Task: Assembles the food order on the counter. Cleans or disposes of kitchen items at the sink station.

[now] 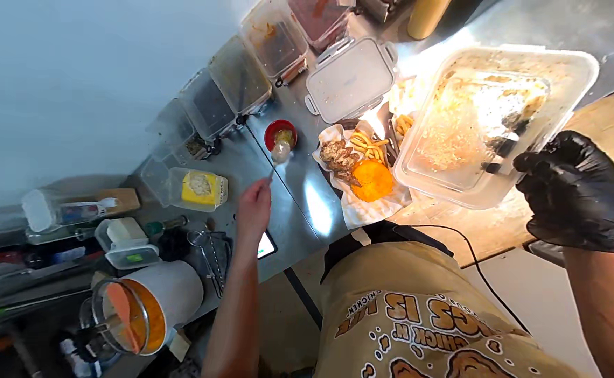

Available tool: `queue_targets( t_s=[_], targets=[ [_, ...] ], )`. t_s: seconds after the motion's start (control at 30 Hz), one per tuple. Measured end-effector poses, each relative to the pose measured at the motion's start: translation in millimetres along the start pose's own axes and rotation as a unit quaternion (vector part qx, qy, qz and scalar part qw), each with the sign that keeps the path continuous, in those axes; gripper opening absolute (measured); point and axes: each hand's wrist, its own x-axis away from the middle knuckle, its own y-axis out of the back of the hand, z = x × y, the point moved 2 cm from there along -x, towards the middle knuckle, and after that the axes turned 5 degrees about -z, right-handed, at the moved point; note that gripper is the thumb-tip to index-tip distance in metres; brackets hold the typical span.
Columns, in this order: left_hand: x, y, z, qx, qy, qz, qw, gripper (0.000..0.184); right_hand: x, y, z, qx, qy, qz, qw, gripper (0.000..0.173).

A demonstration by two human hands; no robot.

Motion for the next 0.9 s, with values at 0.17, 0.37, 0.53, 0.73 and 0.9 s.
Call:
queue_targets(
  t_s=[0.17, 0.37, 0.53, 0.73, 0.9],
  targets=[
    [-65.4, -9.4, -19.1, -0.232, -0.045, 0.011, 0.972, 0.038, 4.5, -2.6, -0.4, -0.003, 0.011, 0.006, 1.0, 0.029],
    [-83.2, -4.7, 5.3, -0.062, -0.014, 0.047, 0.997, 0.028, 12.7, -0.8, -3.6, -0.003, 0.004, -0.031, 1.0, 0.028],
    [-81.1, 13.0, 19.8, 0.167, 0.123, 0.068, 0.976, 0.029, 13.9, -2.3, -4.1, -0.009, 0.002, -0.037, 0.999, 0.028],
    [-69.9, 19.3, 39.2, 0.24, 0.114, 0.096, 0.959, 0.031, 10.3, -6.2, -0.6, -0.005, 0.011, -0.023, 1.0, 0.029],
    [-31.7, 3.7, 29.7, 0.196, 0.068, 0.118, 0.971, 0.028, 7.5, -3.4, -1.3, -0.017, 0.021, -0.011, 1.0, 0.028]
  ],
)
